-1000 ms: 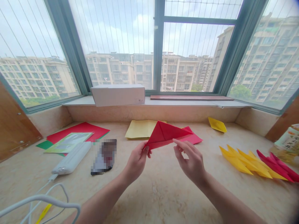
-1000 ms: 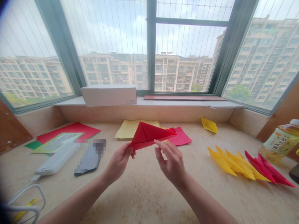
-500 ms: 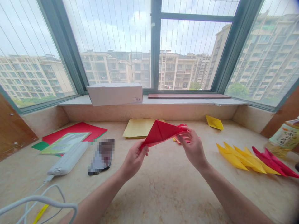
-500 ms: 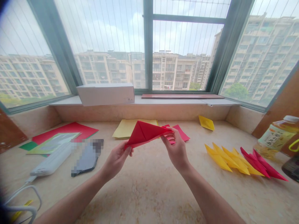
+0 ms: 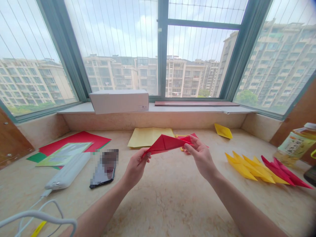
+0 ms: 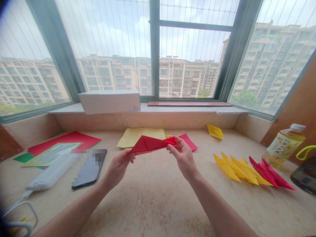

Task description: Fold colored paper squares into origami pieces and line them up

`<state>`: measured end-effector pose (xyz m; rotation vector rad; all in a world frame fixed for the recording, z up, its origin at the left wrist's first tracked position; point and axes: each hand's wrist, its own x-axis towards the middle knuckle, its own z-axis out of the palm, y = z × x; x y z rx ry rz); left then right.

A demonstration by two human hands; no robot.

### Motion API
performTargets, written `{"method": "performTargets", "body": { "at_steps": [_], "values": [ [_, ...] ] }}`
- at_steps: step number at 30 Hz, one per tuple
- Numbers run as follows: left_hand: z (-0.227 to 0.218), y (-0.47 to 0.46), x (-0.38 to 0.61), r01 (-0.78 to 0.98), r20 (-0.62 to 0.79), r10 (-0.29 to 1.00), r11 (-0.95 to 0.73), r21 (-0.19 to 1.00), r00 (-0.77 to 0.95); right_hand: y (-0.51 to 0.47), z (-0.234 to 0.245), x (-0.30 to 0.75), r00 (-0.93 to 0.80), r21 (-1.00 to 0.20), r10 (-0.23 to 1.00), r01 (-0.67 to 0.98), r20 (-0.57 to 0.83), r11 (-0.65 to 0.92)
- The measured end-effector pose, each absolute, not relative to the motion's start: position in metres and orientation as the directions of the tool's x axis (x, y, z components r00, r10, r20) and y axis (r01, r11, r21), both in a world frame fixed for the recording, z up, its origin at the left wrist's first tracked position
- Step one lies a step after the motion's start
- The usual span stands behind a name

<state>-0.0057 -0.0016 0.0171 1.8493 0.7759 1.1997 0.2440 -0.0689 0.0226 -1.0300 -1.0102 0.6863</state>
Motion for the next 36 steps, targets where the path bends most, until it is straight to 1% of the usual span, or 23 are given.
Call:
{"method": "performTargets", "body": {
  "at_steps": [7, 10, 15, 20, 22, 25, 28, 31, 36],
  "values": [
    [0.02, -0.002, -0.004, 0.058, 0.412, 0.836, -0.462, 0.885, 0.362, -0.071, 0.024, 0.243, 0.412, -0.917, 0.845, -0.052, 0.341, 0.395],
    [0.023, -0.002, -0.004, 0.051, 0.375, 0.858, -0.417, 0.907, 0.352, -0.071, 0.023, 0.244, 0.376, -0.927, 0.869, -0.061, 0.322, 0.37],
    [0.024, -0.001, -0.006, 0.057, 0.344, 0.881, -0.382, 0.923, 0.325, -0.068, 0.018, 0.249, 0.318, -0.922, 0.899, -0.146, 0.301, 0.36],
    [0.021, 0.003, -0.008, 0.06, 0.363, 0.873, -0.402, 0.914, 0.326, -0.069, 0.02, 0.253, 0.268, -0.954, 0.932, -0.104, 0.245, 0.281],
    [0.021, 0.004, -0.008, 0.068, 0.368, 0.872, -0.409, 0.91, 0.323, -0.07, 0.021, 0.254, 0.223, -0.966, 0.949, -0.079, 0.222, 0.244],
    [0.021, 0.005, -0.009, 0.082, 0.371, 0.871, -0.415, 0.906, 0.321, -0.071, 0.021, 0.255, 0.171, -0.979, 0.965, -0.001, 0.199, 0.202],
    [0.024, 0.002, -0.008, 0.064, 0.342, 0.858, -0.394, 0.917, 0.382, -0.071, 0.02, 0.256, 0.235, -0.964, 0.936, 0.09, 0.264, 0.249],
    [0.027, -0.002, -0.006, -0.001, 0.319, 0.845, -0.352, 0.936, 0.429, -0.07, 0.019, 0.258, 0.276, -0.94, 0.899, 0.128, 0.339, 0.315],
    [0.026, -0.002, -0.004, -0.093, 0.254, 0.89, -0.236, 0.967, 0.379, -0.068, 0.016, 0.259, 0.255, -0.922, 0.886, 0.125, 0.386, 0.366]
  ]
}}
